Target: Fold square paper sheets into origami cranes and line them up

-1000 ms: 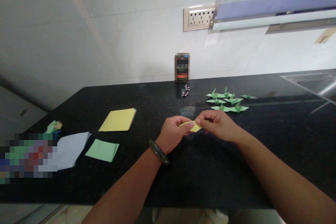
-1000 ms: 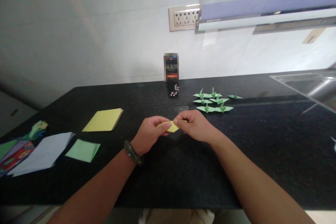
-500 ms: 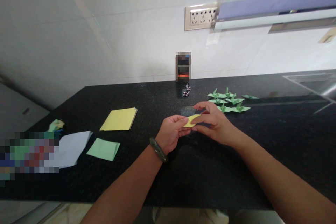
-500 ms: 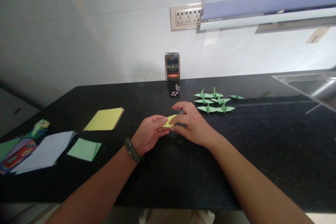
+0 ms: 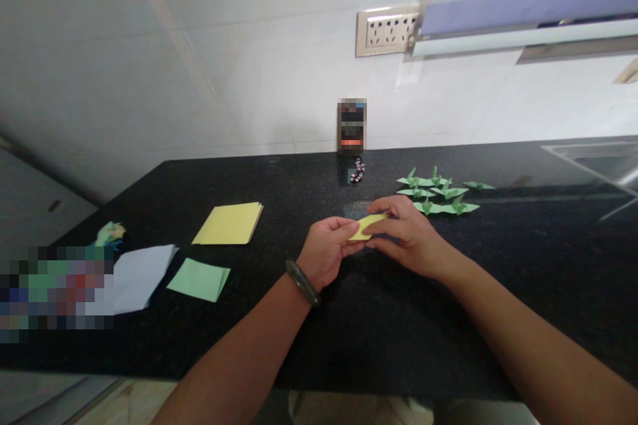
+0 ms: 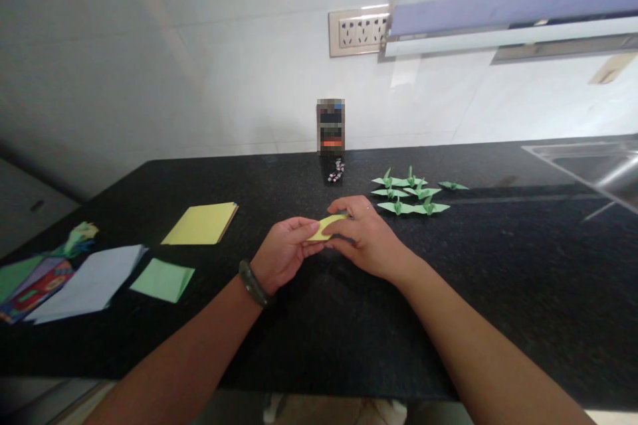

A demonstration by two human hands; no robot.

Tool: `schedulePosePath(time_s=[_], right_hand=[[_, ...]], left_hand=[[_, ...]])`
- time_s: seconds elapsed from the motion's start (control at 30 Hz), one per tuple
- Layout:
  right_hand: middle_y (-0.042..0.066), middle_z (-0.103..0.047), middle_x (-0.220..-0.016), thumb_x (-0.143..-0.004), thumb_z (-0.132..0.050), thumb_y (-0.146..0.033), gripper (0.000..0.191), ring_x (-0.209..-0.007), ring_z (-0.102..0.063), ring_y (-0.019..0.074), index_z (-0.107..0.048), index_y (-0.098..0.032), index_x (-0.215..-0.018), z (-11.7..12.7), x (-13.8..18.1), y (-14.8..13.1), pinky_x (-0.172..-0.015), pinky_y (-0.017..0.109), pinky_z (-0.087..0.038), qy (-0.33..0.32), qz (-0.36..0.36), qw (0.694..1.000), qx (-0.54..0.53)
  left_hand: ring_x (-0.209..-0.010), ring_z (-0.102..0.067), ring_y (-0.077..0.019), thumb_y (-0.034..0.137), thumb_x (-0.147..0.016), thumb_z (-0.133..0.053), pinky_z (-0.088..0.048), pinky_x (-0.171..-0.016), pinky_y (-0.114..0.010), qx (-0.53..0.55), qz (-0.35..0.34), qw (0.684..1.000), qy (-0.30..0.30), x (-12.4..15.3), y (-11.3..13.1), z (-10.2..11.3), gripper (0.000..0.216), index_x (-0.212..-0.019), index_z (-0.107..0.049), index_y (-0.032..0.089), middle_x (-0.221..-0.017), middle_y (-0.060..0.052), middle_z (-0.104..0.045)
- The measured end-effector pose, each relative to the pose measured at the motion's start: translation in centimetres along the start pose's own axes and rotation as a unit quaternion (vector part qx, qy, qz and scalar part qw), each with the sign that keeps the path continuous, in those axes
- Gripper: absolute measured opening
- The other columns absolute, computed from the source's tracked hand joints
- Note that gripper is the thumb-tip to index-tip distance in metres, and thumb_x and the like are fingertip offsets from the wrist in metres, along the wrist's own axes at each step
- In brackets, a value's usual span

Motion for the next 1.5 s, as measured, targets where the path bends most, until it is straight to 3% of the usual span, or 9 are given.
schedulePosePath(time_s=[0.3, 0.5, 0.93, 1.0, 1.17, 1.27, 1.33, 1.4, 1.5], right_hand=[[0.009, -0.054, -0.101, -0.082, -0.051, -0.018, 0.012, -0.095, -0.048, 0.0214, -0.063, -0.02, -0.084, -0.2, -0.2, -0.3, -0.082, 0.038, -0.041, 0.0, 0.003, 1.0, 0.012], [0.01, -0.054, -0.094, -0.083, -0.044, -0.016, 0.015, -0.092, -0.048, 0.022, -0.058, -0.018, -0.079, -0.7, -0.3, -0.5, -0.08, 0.039, -0.042, 0.001, -0.052, 0.999, -0.01], [0.005, -0.051, -0.087, -0.077, -0.053, -0.012, 0.008, -0.082, -0.052, 0.0164, -0.057, -0.018, -0.074, -0.8, -0.4, -0.3, -0.07, 0.031, -0.044, 0.02, -0.131, 0.983, -0.128], [0.005, -0.052, -0.087, -0.075, -0.056, -0.015, 0.005, -0.079, -0.052, 0.0157, -0.056, -0.018, -0.079, -1.0, -0.2, 0.1, -0.066, 0.029, -0.044, 0.031, -0.177, 0.971, -0.157], [-0.001, -0.055, -0.074, -0.073, -0.06, -0.024, 0.033, -0.062, -0.052, 0.0113, -0.05, -0.019, -0.103, -1.7, 0.4, 1.0, -0.055, 0.024, -0.042, 0.014, -0.279, 0.916, -0.288], [0.001, -0.06, -0.073, -0.073, -0.06, -0.028, 0.025, -0.061, -0.053, 0.0119, -0.058, -0.017, -0.095, -1.7, 0.2, 0.9, -0.055, 0.025, -0.042, -0.011, -0.305, 0.901, -0.307], [0.001, -0.061, -0.072, -0.072, -0.061, -0.03, 0.022, -0.058, -0.051, 0.0112, -0.061, -0.016, -0.088, -1.5, 0.0, 0.8, -0.051, 0.024, -0.041, 0.012, -0.335, 0.887, -0.318], [-0.001, -0.058, -0.064, -0.068, -0.064, -0.031, 0.022, -0.052, -0.049, 0.0093, -0.06, -0.016, -0.083, -1.6, -0.1, 0.5, -0.047, 0.022, -0.039, 0.059, -0.374, 0.856, -0.353], [-0.003, -0.056, -0.056, -0.061, -0.07, -0.03, 0.024, -0.048, -0.048, 0.0083, -0.056, -0.016, -0.075, -2.1, -0.2, 0.0, -0.047, 0.021, -0.039, 0.124, -0.42, 0.79, -0.43]], left_hand=[[-0.057, -0.061, -0.0093, 0.007, -0.073, -0.058, -0.051, -0.059, -0.022, 0.006, -0.004, 1.0, -0.001, 0.0, 0.1, 0.0, 0.004, -0.069, -0.058, 0.007, -0.068, -0.006, -0.064], [-0.06, -0.062, -0.0109, 0.009, -0.07, -0.062, -0.051, -0.062, -0.024, -0.028, -0.021, 0.999, -0.009, 0.0, -0.3, 0.1, 0.004, -0.069, -0.059, 0.007, -0.066, -0.006, -0.065], [-0.061, -0.062, -0.0109, 0.018, -0.063, -0.07, -0.05, -0.062, -0.023, -0.045, -0.035, 0.998, -0.027, 0.1, -0.4, 0.2, 0.014, -0.068, -0.061, 0.008, -0.064, -0.005, -0.065], [-0.062, -0.062, -0.011, 0.019, -0.063, -0.071, -0.05, -0.063, -0.023, -0.055, -0.043, 0.997, -0.036, 0.0, -0.3, 0.2, 0.016, -0.068, -0.062, 0.008, -0.065, -0.005, -0.065], [-0.063, -0.064, -0.0126, 0.022, -0.063, -0.071, -0.051, -0.063, -0.024, -0.079, -0.042, 0.994, -0.061, -0.2, -0.1, 0.3, 0.018, -0.07, -0.06, 0.009, -0.067, -0.005, -0.066], [-0.062, -0.063, -0.0118, 0.024, -0.066, -0.07, -0.05, -0.061, -0.024, -0.057, -0.06, 0.996, -0.044, -0.2, 0.0, 0.3, 0.023, -0.081, -0.059, 0.011, -0.071, -0.005, -0.066], [-0.065, -0.063, -0.011, 0.022, -0.064, -0.071, -0.049, -0.061, -0.022, -0.026, -0.075, 0.996, -0.034, -0.2, -0.2, 0.2, 0.031, -0.09, -0.057, 0.013, -0.078, -0.005, -0.066], [-0.069, -0.062, -0.0105, 0.017, -0.06, -0.074, -0.048, -0.063, -0.021, -0.009, -0.082, 0.996, -0.031, -0.2, -0.4, 0.1, 0.036, -0.091, -0.058, 0.013, -0.083, -0.005, -0.066], [-0.068, -0.061, -0.0105, 0.018, -0.058, -0.074, -0.047, -0.065, -0.022, -0.034, -0.08, 0.996, -0.028, -0.2, -0.8, 0.0, 0.025, -0.079, -0.062, 0.01, -0.075, -0.005, -0.067]])
Point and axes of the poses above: each hand's wrist, its own x-axis away from the middle knuckle, its own z-axis out of the back of the hand, y = z × x, the point moved 2 cm from there along -x, towards the middle knuckle
